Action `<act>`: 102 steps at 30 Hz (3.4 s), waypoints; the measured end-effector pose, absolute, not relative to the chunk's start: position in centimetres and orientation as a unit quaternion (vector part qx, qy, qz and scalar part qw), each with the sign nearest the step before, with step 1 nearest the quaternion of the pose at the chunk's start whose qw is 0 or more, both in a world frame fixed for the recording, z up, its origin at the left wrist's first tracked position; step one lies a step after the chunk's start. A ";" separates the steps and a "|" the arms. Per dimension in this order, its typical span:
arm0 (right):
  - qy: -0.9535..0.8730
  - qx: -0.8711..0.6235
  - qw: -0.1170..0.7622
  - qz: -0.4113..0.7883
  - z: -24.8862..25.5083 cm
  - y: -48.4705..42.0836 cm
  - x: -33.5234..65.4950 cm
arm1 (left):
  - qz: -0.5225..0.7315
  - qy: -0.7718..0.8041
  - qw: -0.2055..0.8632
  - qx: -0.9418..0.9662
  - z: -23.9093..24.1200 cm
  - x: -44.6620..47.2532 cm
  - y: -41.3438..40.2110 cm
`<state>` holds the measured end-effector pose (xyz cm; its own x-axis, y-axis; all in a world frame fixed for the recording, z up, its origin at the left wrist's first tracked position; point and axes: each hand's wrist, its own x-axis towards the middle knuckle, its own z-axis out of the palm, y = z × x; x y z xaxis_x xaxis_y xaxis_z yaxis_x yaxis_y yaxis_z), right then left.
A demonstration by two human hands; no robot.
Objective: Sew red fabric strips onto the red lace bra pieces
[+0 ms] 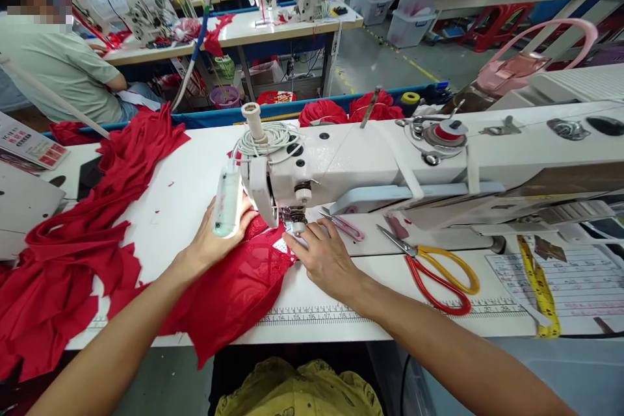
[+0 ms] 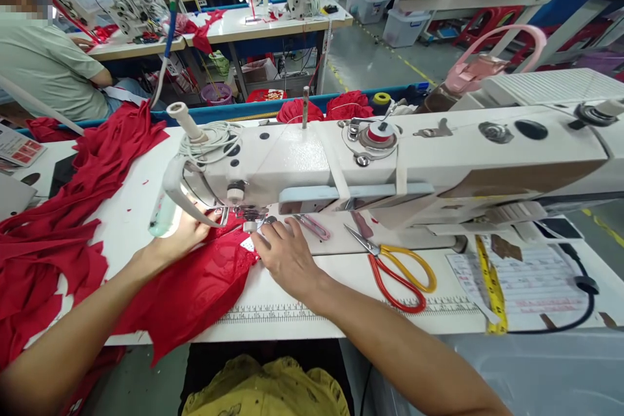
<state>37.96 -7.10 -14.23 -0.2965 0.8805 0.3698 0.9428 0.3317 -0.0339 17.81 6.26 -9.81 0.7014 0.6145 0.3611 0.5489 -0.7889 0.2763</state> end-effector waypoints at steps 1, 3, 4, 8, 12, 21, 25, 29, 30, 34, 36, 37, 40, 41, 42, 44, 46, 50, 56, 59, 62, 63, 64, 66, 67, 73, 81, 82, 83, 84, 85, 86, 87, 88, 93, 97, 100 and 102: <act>-0.799 -0.571 0.164 -0.094 -14.2 -7.1 38.0 | 0.221 0.296 0.043 0.928 -9.6 18.0 5.3; -0.799 -0.570 0.166 -0.094 -14.2 -7.1 37.9 | 0.213 0.250 -0.032 0.944 -9.6 18.5 3.1; -0.799 -0.569 0.167 -0.095 -14.2 -7.1 37.9 | 0.208 0.237 -0.059 0.947 -10.0 18.7 2.0; -0.799 -0.569 0.168 -0.097 -14.1 -7.1 37.9 | 0.185 0.273 -0.061 0.942 -12.3 19.4 -0.6; -0.797 -0.573 0.165 -0.091 -14.1 -7.1 38.0 | 0.210 0.336 0.007 0.918 -13.2 19.6 -0.6; -0.792 -0.580 0.174 -0.076 -14.1 -7.2 37.8 | 0.247 0.221 -0.117 0.936 -13.4 19.7 0.1; -0.793 -0.579 0.175 -0.075 -14.2 -7.2 37.8 | 0.247 0.194 -0.086 0.946 -13.3 19.0 0.8; -0.793 -0.580 0.174 -0.074 -14.3 -7.1 37.9 | 0.232 0.217 -0.086 0.944 -13.0 19.2 0.3; -0.792 -0.579 0.176 -0.076 -14.3 -7.1 37.9 | 0.238 0.211 -0.086 0.944 -12.9 19.3 0.1; -0.792 -0.578 0.182 -0.080 -14.2 -7.1 37.9 | 0.251 0.193 -0.093 0.944 -12.9 19.1 0.0; -0.792 -0.580 0.177 -0.075 -14.2 -7.1 37.8 | 0.243 0.189 -0.099 0.946 -12.9 18.8 0.2; -0.793 -0.580 0.173 -0.071 -14.1 -7.1 37.8 | 0.239 0.184 -0.098 0.948 -12.9 18.6 0.4; -0.795 -0.580 0.167 -0.061 -14.1 -7.1 37.7 | 0.235 0.160 -0.081 0.955 -13.0 18.0 1.2; -0.795 -0.581 0.166 -0.060 -14.1 -7.1 37.7 | 0.235 0.153 -0.077 0.957 -13.0 17.9 1.4; -0.795 -0.581 0.165 -0.059 -14.1 -7.1 37.7 | 0.233 0.148 -0.075 0.958 -12.9 18.0 1.5; -0.794 -0.583 0.163 -0.059 -14.1 -7.1 37.7 | 0.219 0.148 -0.084 0.961 -12.7 18.3 1.5; -0.793 -0.585 0.158 -0.060 -14.0 -7.1 37.8 | 0.188 0.162 -0.101 0.964 -12.4 18.8 1.1; -0.789 -0.595 0.143 -0.051 -13.9 -7.1 37.9 | 0.168 0.201 -0.124 0.957 -12.3 19.7 -0.1; -0.791 -0.594 0.145 -0.029 -14.0 -7.0 38.2 | 0.198 0.205 -0.110 0.952 -12.9 19.2 -0.1; -0.784 -0.597 0.171 0.003 -14.2 -6.9 38.6 | 0.184 0.199 -0.127 0.954 -12.9 19.1 0.1; -0.767 -0.607 0.208 0.025 -14.4 -6.8 39.1 | 0.180 0.191 -0.132 0.956 -12.8 19.2 0.2; -0.762 -0.609 0.219 0.025 -14.4 -6.8 39.2 | 0.180 0.188 -0.131 0.957 -12.8 19.3 0.2; -0.759 -0.610 0.228 0.024 -14.4 -6.8 39.3 | 0.181 0.185 -0.130 0.957 -12.8 19.3 0.2; -0.758 -0.608 0.235 0.018 -14.4 -6.7 39.3 | 0.185 0.180 -0.132 0.957 -12.7 19.4 0.2; -0.760 -0.605 0.236 0.015 -14.4 -6.7 39.3 | 0.189 0.179 -0.135 0.956 -12.7 19.4 0.2; -0.778 -0.585 0.228 -0.009 -14.2 -6.5 39.2 | 0.194 0.175 -0.130 0.957 -12.6 19.4 0.2; -0.801 -0.572 0.179 -0.023 -13.9 -6.1 39.3 | 0.178 0.182 -0.113 0.960 -13.1 19.0 0.1; -0.802 -0.573 0.164 -0.022 -13.8 -6.1 39.2 | 0.180 0.184 -0.110 0.960 -13.1 19.0 0.0; -0.803 -0.576 0.152 -0.020 -13.8 -6.1 39.2 | 0.183 0.187 -0.107 0.959 -13.1 19.0 0.0; -0.803 -0.578 0.144 -0.017 -13.8 -6.0 39.2 | 0.188 0.192 -0.102 0.958 -13.1 19.0 0.0; -0.802 -0.581 0.138 -0.014 -13.8 -6.0 39.2 | 0.194 0.198 -0.097 0.956 -13.1 18.9 -0.1; -0.801 -0.583 0.134 -0.012 -13.8 -6.0 39.2 | 0.200 0.205 -0.092 0.954 -13.0 18.9 -0.1; -0.800 -0.585 0.133 -0.011 -13.8 -6.0 39.2 | 0.203 0.210 -0.088 0.952 -13.0 18.9 -0.1; -0.800 -0.585 0.132 -0.011 -13.9 -6.0 39.2 | 0.204 0.213 -0.086 0.952 -13.0 18.8 -0.1; -0.802 -0.582 0.135 -0.009 -14.0 -6.1 39.3 | 0.208 0.209 -0.079 0.952 -13.1 18.8 0.0; -0.801 -0.582 0.141 -0.001 -14.0 -6.2 39.2 | 0.205 0.205 -0.069 0.954 -13.3 18.8 0.2; -0.797 -0.583 0.155 0.004 -14.1 -6.2 39.4 | 0.198 0.210 -0.066 0.955 -13.4 18.8 0.2; -0.795 -0.580 0.178 0.007 -14.3 -6.2 39.6 | 0.199 0.224 -0.064 0.952 -13.5 18.9 0.2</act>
